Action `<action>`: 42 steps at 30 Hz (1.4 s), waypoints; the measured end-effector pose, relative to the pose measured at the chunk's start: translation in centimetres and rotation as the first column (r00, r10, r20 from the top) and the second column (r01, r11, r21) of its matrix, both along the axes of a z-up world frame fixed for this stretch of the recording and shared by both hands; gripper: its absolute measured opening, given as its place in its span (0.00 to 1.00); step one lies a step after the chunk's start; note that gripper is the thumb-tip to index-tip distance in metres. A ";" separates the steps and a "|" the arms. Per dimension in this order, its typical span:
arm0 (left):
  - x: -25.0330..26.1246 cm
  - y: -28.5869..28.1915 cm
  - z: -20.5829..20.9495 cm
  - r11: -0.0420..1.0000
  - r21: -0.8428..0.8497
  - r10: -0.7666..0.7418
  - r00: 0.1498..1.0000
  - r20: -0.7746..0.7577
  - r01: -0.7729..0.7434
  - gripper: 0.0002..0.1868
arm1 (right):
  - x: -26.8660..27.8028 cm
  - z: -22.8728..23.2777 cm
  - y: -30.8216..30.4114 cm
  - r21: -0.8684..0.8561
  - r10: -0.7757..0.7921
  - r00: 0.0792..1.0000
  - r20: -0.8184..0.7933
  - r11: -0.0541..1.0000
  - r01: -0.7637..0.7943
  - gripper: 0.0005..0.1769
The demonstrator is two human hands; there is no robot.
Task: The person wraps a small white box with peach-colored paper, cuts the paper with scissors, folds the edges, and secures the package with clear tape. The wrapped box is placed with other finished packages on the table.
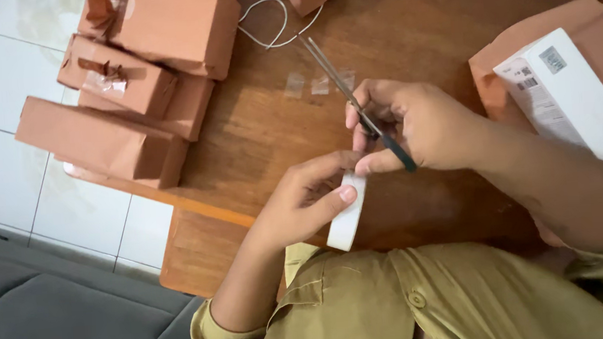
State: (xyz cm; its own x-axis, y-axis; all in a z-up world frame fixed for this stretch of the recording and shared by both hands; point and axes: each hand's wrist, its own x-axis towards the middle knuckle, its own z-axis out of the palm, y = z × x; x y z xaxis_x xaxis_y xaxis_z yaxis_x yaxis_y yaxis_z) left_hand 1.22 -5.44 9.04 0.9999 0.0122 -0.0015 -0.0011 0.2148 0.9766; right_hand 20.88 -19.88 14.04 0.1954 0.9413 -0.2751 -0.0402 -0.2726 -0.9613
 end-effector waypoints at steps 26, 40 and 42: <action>-3.0 0.4 -2.5 0.987 0.029 0.158 0.955 -0.251 -0.156 0.18 | -1.2 -0.4 2.1 -0.021 -0.007 0.912 0.411 1.000 0.017 0.19; 0.0 5.8 -0.8 0.893 0.397 0.428 0.676 -0.599 -0.213 0.27 | -1.3 -4.5 10.6 0.017 -0.066 0.572 0.817 0.996 0.091 0.19; -0.4 5.6 0.0 0.787 0.561 0.564 0.666 -0.488 -0.256 0.25 | -1.8 -4.1 10.7 -0.016 -0.056 0.585 0.809 0.993 0.118 0.18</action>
State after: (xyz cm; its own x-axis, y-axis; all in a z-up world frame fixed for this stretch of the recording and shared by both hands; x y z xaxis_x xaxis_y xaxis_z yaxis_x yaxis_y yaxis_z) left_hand 0.83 0.13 9.03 0.6613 0.5744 -0.4824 0.6292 -0.0746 0.7737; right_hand 19.10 -9.22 9.96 0.4462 0.8947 -0.0188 0.7158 -0.3694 -0.5926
